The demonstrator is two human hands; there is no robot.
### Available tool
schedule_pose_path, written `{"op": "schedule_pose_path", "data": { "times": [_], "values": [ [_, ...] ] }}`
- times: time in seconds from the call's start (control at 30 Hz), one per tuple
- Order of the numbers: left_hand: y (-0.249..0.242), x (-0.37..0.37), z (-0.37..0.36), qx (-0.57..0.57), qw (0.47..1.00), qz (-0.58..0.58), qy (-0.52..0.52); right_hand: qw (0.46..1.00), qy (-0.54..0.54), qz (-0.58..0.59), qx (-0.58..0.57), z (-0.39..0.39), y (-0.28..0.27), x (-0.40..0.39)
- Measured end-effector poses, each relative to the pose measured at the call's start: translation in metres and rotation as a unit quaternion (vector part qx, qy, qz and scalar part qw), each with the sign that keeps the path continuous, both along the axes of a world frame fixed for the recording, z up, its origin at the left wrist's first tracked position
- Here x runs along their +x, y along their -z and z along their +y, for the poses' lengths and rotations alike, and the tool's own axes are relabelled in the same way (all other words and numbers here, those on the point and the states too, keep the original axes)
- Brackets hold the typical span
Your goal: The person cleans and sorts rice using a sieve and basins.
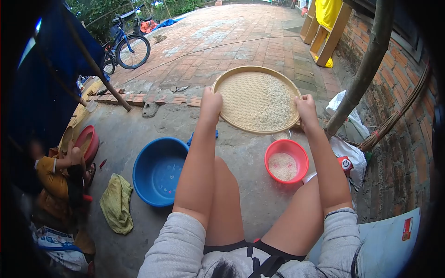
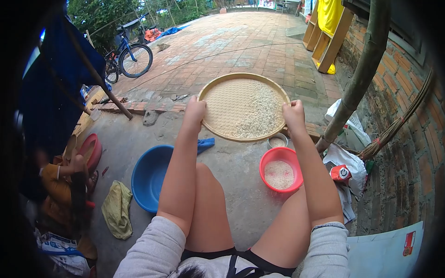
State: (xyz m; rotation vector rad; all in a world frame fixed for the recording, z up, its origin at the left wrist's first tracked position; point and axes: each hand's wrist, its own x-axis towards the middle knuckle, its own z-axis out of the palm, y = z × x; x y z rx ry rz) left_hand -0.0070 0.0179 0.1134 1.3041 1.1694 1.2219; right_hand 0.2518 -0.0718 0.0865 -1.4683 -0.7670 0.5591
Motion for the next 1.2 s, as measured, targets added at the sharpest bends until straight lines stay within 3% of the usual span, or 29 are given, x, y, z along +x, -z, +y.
{"op": "schedule_pose_path", "data": {
  "times": [0.07,0.1,0.17,0.23,0.33,0.4,0.43,0.47,0.53,0.6,0.7,0.73,0.83,0.87,0.93,1.07,1.13,1.2],
  "values": [
    [0.025,0.040,-0.004,0.165,0.979,0.103,-0.062,0.986,-0.059,0.158,-0.003,0.002,0.009,0.038],
    [0.025,0.039,-0.005,0.169,0.979,0.104,-0.056,0.984,-0.056,0.168,-0.022,-0.003,0.007,0.043],
    [0.022,0.039,-0.004,0.068,0.992,0.105,-0.023,0.989,-0.026,0.145,0.002,0.000,0.011,0.039],
    [0.003,0.012,0.004,-0.071,0.991,-0.100,0.053,0.997,0.000,0.064,0.032,-0.004,-0.002,0.008],
    [0.010,0.000,0.017,-0.129,0.986,-0.085,0.066,0.999,0.020,0.001,0.031,-0.009,-0.012,0.003],
    [0.028,0.028,0.016,-0.001,1.000,-0.002,0.031,0.999,0.031,0.004,0.013,-0.012,-0.005,0.016],
    [0.013,0.042,-0.007,0.026,0.996,0.081,0.040,0.995,0.009,0.095,-0.002,-0.015,0.001,0.039],
    [0.029,0.065,-0.011,0.091,0.990,0.104,0.010,0.983,-0.014,0.183,-0.016,-0.018,0.007,0.055],
    [0.008,0.065,-0.030,0.043,0.993,0.111,0.018,0.979,-0.010,0.200,-0.038,-0.018,0.008,0.055],
    [0.009,0.034,0.004,-0.061,0.994,0.032,0.083,0.993,0.031,0.112,0.020,-0.012,0.004,0.033],
    [0.019,0.016,0.022,-0.126,0.983,-0.072,0.112,0.999,0.036,-0.036,-0.012,-0.023,-0.021,-0.007],
    [0.013,0.022,0.016,-0.125,0.984,-0.063,0.114,0.999,0.038,-0.027,-0.009,-0.021,-0.018,0.002],
    [0.025,0.073,-0.014,0.090,0.992,0.079,0.024,0.982,-0.009,0.190,-0.010,-0.014,0.016,0.072],
    [0.021,0.071,-0.017,0.088,0.992,0.081,0.028,0.981,-0.004,0.192,-0.011,-0.013,0.021,0.072],
    [0.004,0.063,-0.021,-0.021,0.997,0.062,0.051,0.984,0.016,0.180,0.014,-0.010,0.018,0.067],
    [0.019,0.030,0.018,-0.116,0.988,-0.066,0.073,0.999,0.031,0.025,0.012,-0.018,-0.011,0.007],
    [0.033,0.045,0.024,-0.028,0.998,0.030,0.045,0.996,0.023,0.087,0.003,-0.014,0.003,0.035],
    [0.003,0.059,-0.015,-0.085,0.989,0.094,0.079,0.990,0.013,0.139,-0.013,-0.009,0.024,0.058]
  ]
}}
